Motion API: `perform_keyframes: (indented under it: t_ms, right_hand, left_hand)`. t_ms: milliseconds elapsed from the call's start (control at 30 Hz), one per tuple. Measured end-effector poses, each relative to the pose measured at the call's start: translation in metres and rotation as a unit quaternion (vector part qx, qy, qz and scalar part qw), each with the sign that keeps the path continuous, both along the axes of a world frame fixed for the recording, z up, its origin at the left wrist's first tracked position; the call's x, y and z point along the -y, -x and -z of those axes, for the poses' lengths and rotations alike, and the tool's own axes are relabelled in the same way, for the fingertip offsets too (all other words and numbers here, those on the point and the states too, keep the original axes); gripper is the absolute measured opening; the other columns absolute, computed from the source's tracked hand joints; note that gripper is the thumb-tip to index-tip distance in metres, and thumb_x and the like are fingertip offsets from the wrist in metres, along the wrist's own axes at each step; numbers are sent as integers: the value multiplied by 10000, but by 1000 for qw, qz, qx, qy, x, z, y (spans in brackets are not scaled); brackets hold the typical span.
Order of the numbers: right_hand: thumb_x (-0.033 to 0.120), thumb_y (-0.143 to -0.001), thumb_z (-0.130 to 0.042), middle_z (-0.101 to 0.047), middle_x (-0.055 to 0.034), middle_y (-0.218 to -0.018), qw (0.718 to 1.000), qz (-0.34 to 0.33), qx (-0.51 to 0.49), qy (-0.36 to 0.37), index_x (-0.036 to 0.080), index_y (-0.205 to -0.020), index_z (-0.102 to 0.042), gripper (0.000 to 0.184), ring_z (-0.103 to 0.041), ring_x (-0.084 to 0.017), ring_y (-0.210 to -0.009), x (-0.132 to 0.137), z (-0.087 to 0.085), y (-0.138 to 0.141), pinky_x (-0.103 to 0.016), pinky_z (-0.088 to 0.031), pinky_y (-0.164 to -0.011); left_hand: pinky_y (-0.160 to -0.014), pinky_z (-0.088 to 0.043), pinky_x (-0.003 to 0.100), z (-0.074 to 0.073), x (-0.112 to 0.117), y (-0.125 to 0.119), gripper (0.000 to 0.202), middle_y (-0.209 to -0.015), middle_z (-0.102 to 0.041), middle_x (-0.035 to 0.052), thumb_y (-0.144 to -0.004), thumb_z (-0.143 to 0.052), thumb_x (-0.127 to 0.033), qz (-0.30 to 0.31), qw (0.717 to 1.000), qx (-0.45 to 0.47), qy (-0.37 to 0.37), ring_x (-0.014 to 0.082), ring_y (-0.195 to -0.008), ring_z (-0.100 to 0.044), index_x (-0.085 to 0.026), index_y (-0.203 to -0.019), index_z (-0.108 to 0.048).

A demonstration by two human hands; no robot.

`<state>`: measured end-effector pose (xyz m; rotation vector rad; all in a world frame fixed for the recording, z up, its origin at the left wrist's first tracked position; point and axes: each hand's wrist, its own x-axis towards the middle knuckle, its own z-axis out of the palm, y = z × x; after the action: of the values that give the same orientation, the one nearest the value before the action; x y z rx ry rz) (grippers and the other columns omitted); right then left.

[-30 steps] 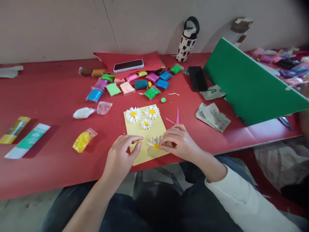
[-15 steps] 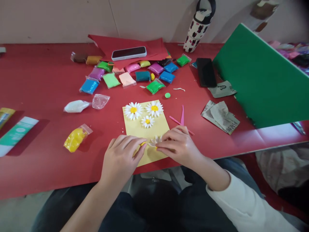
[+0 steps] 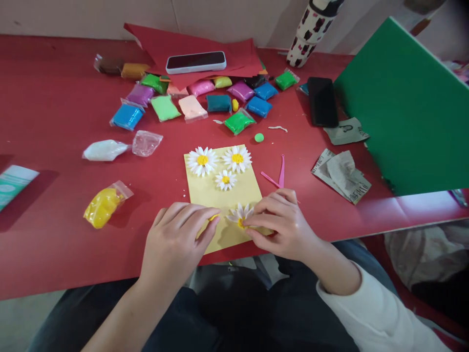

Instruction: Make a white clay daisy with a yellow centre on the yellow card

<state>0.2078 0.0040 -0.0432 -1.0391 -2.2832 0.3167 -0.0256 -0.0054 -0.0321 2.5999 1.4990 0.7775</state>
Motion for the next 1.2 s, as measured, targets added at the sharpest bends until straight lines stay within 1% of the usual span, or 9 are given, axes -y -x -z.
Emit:
perform_keyframes:
  t_ms: [100, 200, 300, 400, 533, 700, 967, 1133, 1200]
  right_hand:
    - [256, -878, -630, -652, 13, -733, 1000, -2, 21, -14, 251, -768, -712, 138, -571, -126, -679, -1, 2, -1, -358, -342, -788]
    - [248, -880, -646, -677, 13, -768, 999, 8, 24, -23, 249, -806, -705, 94, -592, -132, -710, -3, 7, -1, -355, -346, -793]
    - [233, -874, -650, -687, 17, -781, 1000, 10, 7, -23, 246, -830, -695, 64, -604, -128, -708, -4, 6, -3, -354, -353, -789]
    - [224, -869, -642, -683, 24, -762, 999, -32, 18, -17, 244, -809, -681, 75, -595, -125, -702, -1, 0, -7, -356, -356, -794]
    - [190, -901, -569, -681, 18, -773, 986, -107, 122, -37, 237, -832, -672, 133, -570, -137, -719, 3, -4, -12, -358, -338, -774]
    - [189, -943, -500, -677, 10, -793, 972, -130, 185, -60, 232, -833, -665, 203, -535, -141, -729, 4, -2, -12, -343, -325, -761]
    - [173, -939, -488, -622, 6, -708, 970, -132, 194, -68, 198, -774, -643, 228, -510, -141, -712, 3, -5, -5, -329, -323, -740]
    - [156, -894, -531, -636, 14, -724, 984, -125, 117, -52, 192, -808, -646, 149, -527, -138, -721, 5, -4, -10, -337, -338, -784]
    - [149, -888, -543, -630, 18, -720, 985, -118, 111, -52, 198, -817, -652, 139, -527, -139, -721, 5, -4, -14, -340, -333, -780]
  left_hand:
    - [-745, -450, 330, 0, 1, 2, 125, -892, -738, 20, -906, -572, -257, -6, 1000, -3, 6, 195, -796, -645, -228, -963, -679]
    - [-746, -451, 332, 0, 1, 2, 138, -893, -740, 19, -909, -563, -265, -8, 1000, -5, 13, 195, -797, -648, -237, -970, -684]
    - [-750, -451, 337, 0, 1, 3, 134, -893, -741, 16, -909, -566, -272, -11, 1000, -3, 14, 202, -810, -649, -241, -973, -680]
    - [-756, -451, 339, 0, 1, 4, 135, -893, -742, 19, -913, -562, -277, -13, 1000, -4, 13, 209, -819, -648, -238, -976, -675]
    - [-749, -448, 340, 1, 1, 5, 137, -897, -742, 23, -909, -567, -273, -12, 1000, -4, 4, 210, -806, -648, -232, -979, -678]
    - [-759, -452, 338, 1, 1, 4, 132, -900, -742, 22, -913, -563, -274, -7, 1000, -10, 9, 207, -799, -642, -233, -967, -676]
    - [-787, -466, 331, 1, -1, 5, 110, -902, -738, 19, -906, -571, -227, 26, 1000, -7, 9, 192, -815, -638, -209, -956, -668]
    - [-771, -476, 335, 2, -2, 4, 99, -903, -733, 26, -889, -598, -202, 35, 999, -16, -9, 201, -829, -635, -192, -963, -663]
    - [-765, -478, 338, 2, -2, 4, 97, -900, -731, 28, -881, -609, -191, 40, 999, -15, -17, 204, -823, -632, -188, -964, -658]
